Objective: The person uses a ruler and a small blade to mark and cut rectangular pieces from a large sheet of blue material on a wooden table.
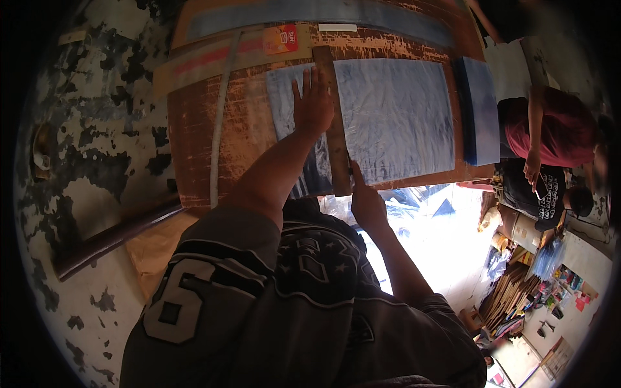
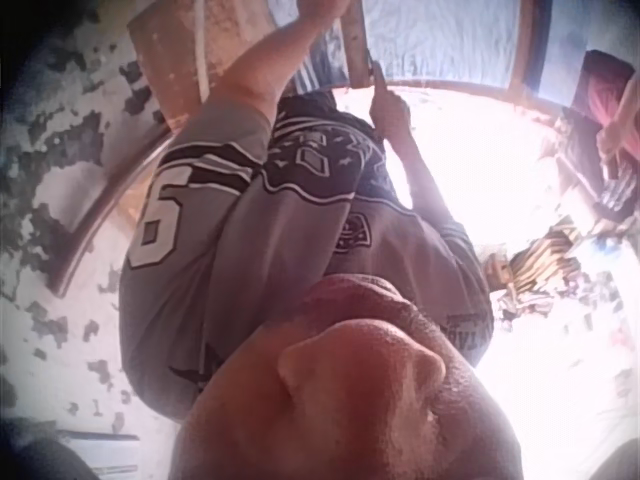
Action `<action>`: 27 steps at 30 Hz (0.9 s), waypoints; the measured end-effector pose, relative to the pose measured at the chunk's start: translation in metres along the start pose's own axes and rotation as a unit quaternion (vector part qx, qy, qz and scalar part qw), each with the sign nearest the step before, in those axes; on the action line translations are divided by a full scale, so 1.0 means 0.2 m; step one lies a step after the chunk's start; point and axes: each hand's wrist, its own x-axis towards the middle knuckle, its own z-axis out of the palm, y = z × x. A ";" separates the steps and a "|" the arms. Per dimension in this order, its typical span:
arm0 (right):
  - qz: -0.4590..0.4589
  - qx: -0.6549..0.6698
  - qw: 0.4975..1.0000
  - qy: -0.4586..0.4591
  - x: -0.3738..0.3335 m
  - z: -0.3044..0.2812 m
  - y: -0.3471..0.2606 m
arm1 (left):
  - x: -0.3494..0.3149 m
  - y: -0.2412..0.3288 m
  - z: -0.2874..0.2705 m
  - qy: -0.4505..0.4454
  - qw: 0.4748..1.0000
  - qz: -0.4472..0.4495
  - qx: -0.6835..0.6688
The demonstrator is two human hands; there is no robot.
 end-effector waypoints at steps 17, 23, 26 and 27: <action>-0.046 0.109 0.977 0.179 -0.15 -0.32 0.07 | 0.02 0.01 0.00 -0.001 1.000 -0.006 -0.007; -0.150 0.180 0.935 0.267 0.47 -0.38 -0.08 | 0.02 0.01 -0.03 -0.035 0.999 -0.015 -0.030; -0.115 0.138 0.952 0.250 0.75 -0.44 -0.23 | 0.01 0.01 -0.02 -0.023 1.000 -0.002 -0.002; -0.121 0.131 0.951 0.252 0.82 -0.45 -0.28 | 0.01 0.01 -0.01 -0.021 1.000 -0.006 -0.003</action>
